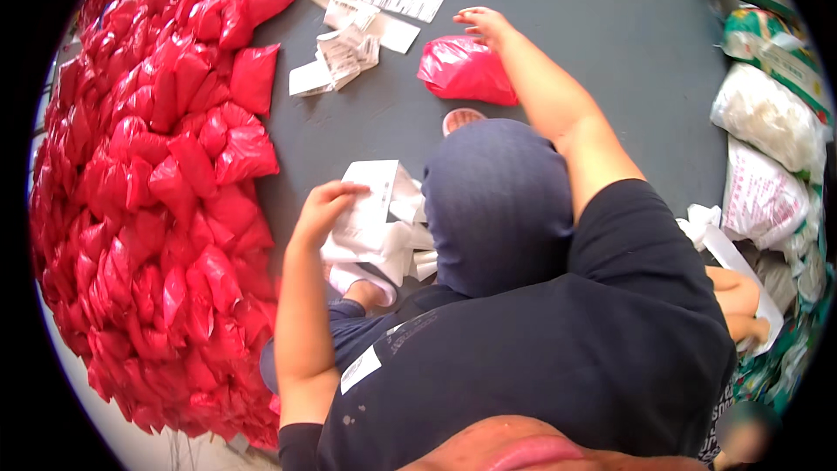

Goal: The person sits on a small stool and labels red plastic packages. They tear off shipping labels from a roll, place them on the packages, and then toss the labeled packages to the side. The process is repeated continuously.

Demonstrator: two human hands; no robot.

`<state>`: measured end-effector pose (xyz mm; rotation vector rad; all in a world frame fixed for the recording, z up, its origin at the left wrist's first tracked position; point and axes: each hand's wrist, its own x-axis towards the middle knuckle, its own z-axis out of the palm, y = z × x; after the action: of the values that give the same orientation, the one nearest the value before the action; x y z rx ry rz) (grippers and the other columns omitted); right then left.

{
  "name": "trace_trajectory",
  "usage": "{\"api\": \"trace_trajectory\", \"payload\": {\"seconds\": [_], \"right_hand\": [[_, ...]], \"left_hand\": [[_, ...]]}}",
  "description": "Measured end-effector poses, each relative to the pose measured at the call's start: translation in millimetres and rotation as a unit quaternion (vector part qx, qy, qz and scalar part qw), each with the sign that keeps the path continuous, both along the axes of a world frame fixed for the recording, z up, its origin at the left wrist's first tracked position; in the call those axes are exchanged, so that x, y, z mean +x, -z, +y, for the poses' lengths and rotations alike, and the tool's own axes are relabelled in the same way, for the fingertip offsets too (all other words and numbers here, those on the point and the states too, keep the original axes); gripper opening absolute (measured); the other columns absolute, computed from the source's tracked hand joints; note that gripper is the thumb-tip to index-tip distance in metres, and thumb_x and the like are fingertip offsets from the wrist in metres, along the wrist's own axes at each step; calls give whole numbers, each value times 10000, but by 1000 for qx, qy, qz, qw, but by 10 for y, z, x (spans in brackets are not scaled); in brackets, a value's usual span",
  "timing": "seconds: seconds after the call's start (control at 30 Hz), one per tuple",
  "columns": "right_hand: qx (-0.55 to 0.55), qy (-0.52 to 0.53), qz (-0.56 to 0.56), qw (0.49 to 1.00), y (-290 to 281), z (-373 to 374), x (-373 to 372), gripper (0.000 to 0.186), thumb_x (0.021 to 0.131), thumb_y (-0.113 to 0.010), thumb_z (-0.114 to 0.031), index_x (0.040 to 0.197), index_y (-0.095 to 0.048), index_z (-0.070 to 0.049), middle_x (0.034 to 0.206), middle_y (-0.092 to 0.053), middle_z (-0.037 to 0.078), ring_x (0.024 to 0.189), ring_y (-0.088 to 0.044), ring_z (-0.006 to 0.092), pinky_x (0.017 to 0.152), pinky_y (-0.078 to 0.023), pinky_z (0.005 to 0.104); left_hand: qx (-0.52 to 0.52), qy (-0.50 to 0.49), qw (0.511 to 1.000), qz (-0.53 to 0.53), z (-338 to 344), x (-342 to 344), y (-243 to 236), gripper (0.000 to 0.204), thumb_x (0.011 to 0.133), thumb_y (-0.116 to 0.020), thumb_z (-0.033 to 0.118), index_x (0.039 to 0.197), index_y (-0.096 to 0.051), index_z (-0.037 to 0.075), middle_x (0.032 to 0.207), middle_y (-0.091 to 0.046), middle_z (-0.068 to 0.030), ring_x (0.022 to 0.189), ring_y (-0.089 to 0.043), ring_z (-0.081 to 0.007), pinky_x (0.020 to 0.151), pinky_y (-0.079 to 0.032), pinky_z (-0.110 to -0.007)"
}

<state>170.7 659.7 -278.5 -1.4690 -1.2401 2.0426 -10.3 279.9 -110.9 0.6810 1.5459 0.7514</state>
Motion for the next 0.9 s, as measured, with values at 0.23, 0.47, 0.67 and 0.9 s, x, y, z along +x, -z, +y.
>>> {"api": "trace_trajectory", "payload": {"seconds": [0.23, 0.47, 0.67, 0.9], "right_hand": [[223, -58, 37, 972, 494, -446, 575, 158, 866, -526, -160, 941, -605, -45, 904, -635, 43, 847, -562, 109, 774, -443, 236], [-32, -209, 180, 961, 34, -1304, 247, 261, 865, -562, -182, 1086, -544, -46, 1044, -583, 50, 978, -518, 109, 840, -416, 255], [-9, -153, 85, 985, 217, -1365, 89, 253, 741, -693, -100, 939, -549, -34, 830, -602, 21, 744, -573, 92, 628, -482, 230], [150, -100, 35, 983, 319, -920, -57, 152, 744, -682, -80, 863, -618, -11, 796, -618, 19, 733, -556, 63, 657, -460, 202]], "left_hand": [[-31, -121, 986, -113, 80, 238, 756, 241, 829, -512, 21, 1051, -603, 6, 982, -620, -62, 880, -574, -115, 794, -462, -253], [-9, -34, 999, -30, 724, 357, 1087, 485, 815, -504, -38, 1262, -485, 149, 1186, -516, -52, 1061, -481, -134, 912, -361, -238], [7, -133, 975, -176, 1201, 394, 1532, 567, 804, -578, 38, 1324, -361, 94, 1011, -599, -84, 820, -589, -127, 748, -472, -281], [-110, -209, 930, -281, 1532, 455, 1907, 260, 812, -625, 191, 955, -560, -16, 876, -632, -100, 751, -617, -166, 710, -496, -290]]}}
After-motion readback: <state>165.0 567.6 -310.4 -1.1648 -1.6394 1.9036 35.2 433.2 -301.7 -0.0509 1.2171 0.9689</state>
